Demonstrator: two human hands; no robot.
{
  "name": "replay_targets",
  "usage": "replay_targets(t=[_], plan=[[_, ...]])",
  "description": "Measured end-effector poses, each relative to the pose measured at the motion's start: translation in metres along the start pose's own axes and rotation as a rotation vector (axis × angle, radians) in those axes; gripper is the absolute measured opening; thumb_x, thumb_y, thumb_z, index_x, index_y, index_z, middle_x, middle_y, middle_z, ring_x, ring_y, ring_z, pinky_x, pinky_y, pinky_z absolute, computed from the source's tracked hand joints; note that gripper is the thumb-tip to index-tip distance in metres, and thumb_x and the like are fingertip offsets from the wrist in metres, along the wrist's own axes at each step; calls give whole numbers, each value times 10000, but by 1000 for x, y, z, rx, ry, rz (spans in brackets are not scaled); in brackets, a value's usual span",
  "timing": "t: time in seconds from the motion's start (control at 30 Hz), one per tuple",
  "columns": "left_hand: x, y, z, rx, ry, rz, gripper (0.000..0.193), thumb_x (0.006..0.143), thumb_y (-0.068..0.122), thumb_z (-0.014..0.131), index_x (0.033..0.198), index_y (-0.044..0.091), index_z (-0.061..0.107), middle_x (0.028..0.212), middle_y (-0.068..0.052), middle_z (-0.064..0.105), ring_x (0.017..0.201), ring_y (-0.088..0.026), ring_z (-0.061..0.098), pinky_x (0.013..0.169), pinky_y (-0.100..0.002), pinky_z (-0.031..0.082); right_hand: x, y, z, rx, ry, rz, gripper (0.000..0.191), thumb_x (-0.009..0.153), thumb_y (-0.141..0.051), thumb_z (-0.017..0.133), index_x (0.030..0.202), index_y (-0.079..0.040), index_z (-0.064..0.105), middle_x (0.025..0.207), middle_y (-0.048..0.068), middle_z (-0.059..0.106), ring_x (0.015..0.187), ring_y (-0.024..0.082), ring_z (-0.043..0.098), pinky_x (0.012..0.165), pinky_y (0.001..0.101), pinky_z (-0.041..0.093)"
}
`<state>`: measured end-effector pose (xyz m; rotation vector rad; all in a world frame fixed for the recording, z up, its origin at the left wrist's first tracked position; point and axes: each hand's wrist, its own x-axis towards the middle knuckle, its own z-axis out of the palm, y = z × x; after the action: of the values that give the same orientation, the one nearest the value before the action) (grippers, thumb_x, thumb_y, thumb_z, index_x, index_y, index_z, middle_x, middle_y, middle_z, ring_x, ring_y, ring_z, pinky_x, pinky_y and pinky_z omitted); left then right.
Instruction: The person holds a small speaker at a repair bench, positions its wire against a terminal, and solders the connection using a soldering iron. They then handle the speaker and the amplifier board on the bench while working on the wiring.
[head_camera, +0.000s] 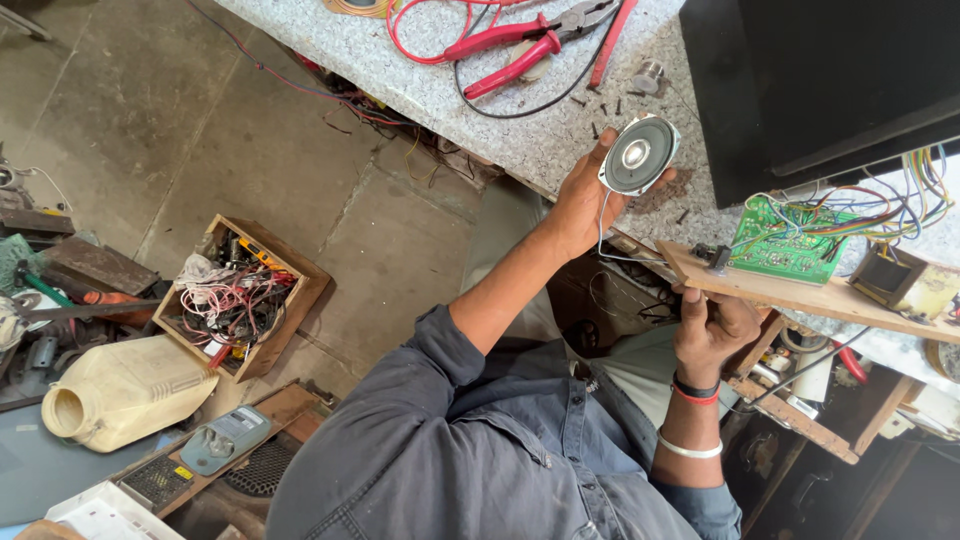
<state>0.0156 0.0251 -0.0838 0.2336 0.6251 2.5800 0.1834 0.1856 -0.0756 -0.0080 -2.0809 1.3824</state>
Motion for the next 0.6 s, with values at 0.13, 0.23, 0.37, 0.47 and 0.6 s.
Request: replay_targets(t=[0.13,0.23,0.37,0.47,0.6], plan=[[-1,0,0,11,-8,0,733,1111,532,498,1540,-58,435,1406,-177,613,1215,-321,652,1101,-435,515,-1,-1,0,-13,2,9,244,1072,-209,697,992,20,720,863,79,730,796,128,660,737,240,497],[-1,2,1,-9,0,1,728,1100,526,503,1536,-53,436,1410,-167,611,1220,-303,651,1112,-435,521,-1,-2,0,-31,-7,-9,240,1082,-207,698,998,16,732,884,84,737,771,120,662,756,243,502],[-1,4,4,-23,7,-3,729,1094,525,504,1536,-49,433,1404,-163,613,1208,-303,659,1108,-428,525,-1,-2,1,-24,8,1,255,1069,-216,706,974,19,724,870,81,738,795,128,652,729,241,486],[-3,5,5,-12,-1,-9,722,1096,525,504,1546,-34,425,1398,-163,613,1195,-316,664,1097,-420,520,-2,-2,1,-20,9,13,260,1066,-220,703,974,22,723,864,77,735,779,122,649,713,236,481],[-3,6,5,13,-1,-4,735,1096,536,501,1554,-34,423,1395,-162,618,1191,-315,664,1096,-419,521,-2,-1,1,-37,12,-6,245,1066,-203,706,969,22,720,854,84,737,720,114,638,692,233,470]])
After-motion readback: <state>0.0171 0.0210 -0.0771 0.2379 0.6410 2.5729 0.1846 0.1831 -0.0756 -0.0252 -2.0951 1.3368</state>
